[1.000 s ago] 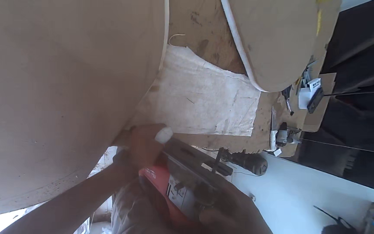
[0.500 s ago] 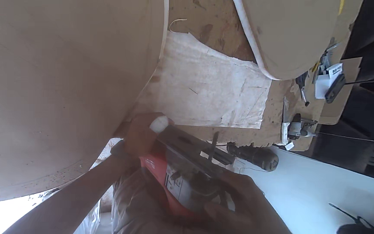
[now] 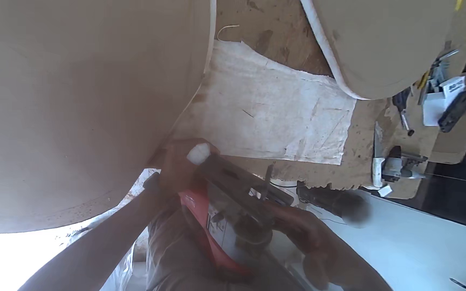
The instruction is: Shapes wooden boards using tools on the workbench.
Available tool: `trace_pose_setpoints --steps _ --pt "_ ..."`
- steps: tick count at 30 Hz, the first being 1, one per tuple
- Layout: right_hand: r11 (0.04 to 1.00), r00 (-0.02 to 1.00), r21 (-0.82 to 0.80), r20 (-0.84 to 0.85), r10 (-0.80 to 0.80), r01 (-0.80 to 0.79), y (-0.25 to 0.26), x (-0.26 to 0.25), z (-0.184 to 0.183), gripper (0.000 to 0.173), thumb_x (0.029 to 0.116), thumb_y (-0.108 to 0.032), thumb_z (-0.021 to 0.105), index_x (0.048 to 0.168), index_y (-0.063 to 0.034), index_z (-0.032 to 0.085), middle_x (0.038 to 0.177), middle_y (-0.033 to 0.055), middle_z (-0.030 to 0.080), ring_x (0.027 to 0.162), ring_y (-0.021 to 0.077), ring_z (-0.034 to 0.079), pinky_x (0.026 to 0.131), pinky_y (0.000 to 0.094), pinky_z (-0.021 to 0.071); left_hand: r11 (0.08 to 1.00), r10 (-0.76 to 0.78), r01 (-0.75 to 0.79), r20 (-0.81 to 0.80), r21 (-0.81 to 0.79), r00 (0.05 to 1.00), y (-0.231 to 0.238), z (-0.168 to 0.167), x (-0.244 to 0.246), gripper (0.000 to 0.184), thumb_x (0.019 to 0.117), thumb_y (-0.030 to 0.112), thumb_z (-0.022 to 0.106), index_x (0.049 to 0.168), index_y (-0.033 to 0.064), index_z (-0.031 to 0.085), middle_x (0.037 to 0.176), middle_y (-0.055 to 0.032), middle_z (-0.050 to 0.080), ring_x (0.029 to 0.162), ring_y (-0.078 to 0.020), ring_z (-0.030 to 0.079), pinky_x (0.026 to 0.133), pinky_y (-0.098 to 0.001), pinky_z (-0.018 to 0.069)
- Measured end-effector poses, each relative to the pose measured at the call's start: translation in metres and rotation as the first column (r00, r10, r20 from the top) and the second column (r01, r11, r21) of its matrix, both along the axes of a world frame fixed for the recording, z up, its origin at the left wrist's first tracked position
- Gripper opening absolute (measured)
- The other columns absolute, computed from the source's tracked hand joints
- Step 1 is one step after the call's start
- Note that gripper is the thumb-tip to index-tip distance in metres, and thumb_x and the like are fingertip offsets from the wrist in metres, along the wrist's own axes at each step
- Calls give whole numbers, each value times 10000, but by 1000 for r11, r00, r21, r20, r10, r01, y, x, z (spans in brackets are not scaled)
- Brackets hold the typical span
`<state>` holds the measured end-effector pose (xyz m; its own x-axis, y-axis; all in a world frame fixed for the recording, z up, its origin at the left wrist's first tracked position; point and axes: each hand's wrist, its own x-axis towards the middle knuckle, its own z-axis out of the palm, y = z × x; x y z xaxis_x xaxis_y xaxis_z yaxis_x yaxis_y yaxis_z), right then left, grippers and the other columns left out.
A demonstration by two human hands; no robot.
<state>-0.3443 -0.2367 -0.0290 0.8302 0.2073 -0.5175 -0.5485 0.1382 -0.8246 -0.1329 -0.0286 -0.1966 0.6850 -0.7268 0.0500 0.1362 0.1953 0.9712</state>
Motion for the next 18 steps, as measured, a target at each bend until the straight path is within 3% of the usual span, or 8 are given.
trace_pose_setpoints --steps 4,6,9,13,15,16,17,18 --pt "903 1000 -430 -22 0 -9 30 15 19 900 779 -677 778 1420 -84 558 1247 36 699 1144 175 680 988 414 605 999 18 -20 54 36 998 -4 -2 -3 521 1046 442 436 1044 24 747 972 -75 756 915 -138 718 856 -385 620" --pt "808 996 -586 -82 21 -65 46 30 31 840 777 -657 797 1277 -4 622 1159 82 715 1084 163 690 953 425 600 995 33 -40 74 93 997 0 -2 -2 518 1024 464 474 1036 28 753 951 -69 754 895 -128 714 841 -391 618" --pt "771 992 -628 -123 36 -106 52 39 33 746 804 -557 820 1227 33 647 1135 135 727 1074 188 703 970 452 581 994 -10 2 69 111 998 2 -6 1 541 1013 474 436 1049 38 754 940 -62 748 878 -127 705 821 -410 610" --pt "913 996 -399 -8 90 -86 27 20 14 728 840 -513 803 1374 -57 610 1273 69 689 1163 168 662 1011 407 576 995 -70 58 157 78 985 10 0 5 382 1025 282 506 1153 -7 721 1095 -78 743 1038 -96 687 954 -303 574" --pt "990 997 -133 62 -40 47 17 6 -12 615 910 -504 729 1340 -70 656 1287 59 695 1167 162 662 1013 384 563 928 0 65 -175 367 985 -19 97 21 139 916 -59 583 964 -50 713 933 -83 724 896 -77 668 889 -226 536" --pt "993 990 -41 87 -111 115 15 -4 -37 568 975 -513 638 1303 -51 674 1243 79 717 1123 177 688 986 387 576 875 133 42 -323 482 937 -31 127 24 114 889 -89 608 883 -46 713 859 -104 717 826 -114 666 857 -242 535" --pt "980 977 29 78 -196 195 15 -16 -66 591 1021 -532 545 1285 -19 670 1208 120 731 1084 225 716 960 421 593 931 174 -61 -293 359 940 -21 103 15 89 881 0 652 863 -27 735 847 -126 735 808 -158 695 831 -283 562" --pt "965 965 38 38 -261 260 19 -26 -91 665 1033 -562 493 1318 21 638 1201 165 731 1073 277 723 959 459 594 998 -16 23 -111 65 994 6 39 12 302 1014 273 583 1062 22 744 1019 -127 756 951 -188 726 901 -337 599"
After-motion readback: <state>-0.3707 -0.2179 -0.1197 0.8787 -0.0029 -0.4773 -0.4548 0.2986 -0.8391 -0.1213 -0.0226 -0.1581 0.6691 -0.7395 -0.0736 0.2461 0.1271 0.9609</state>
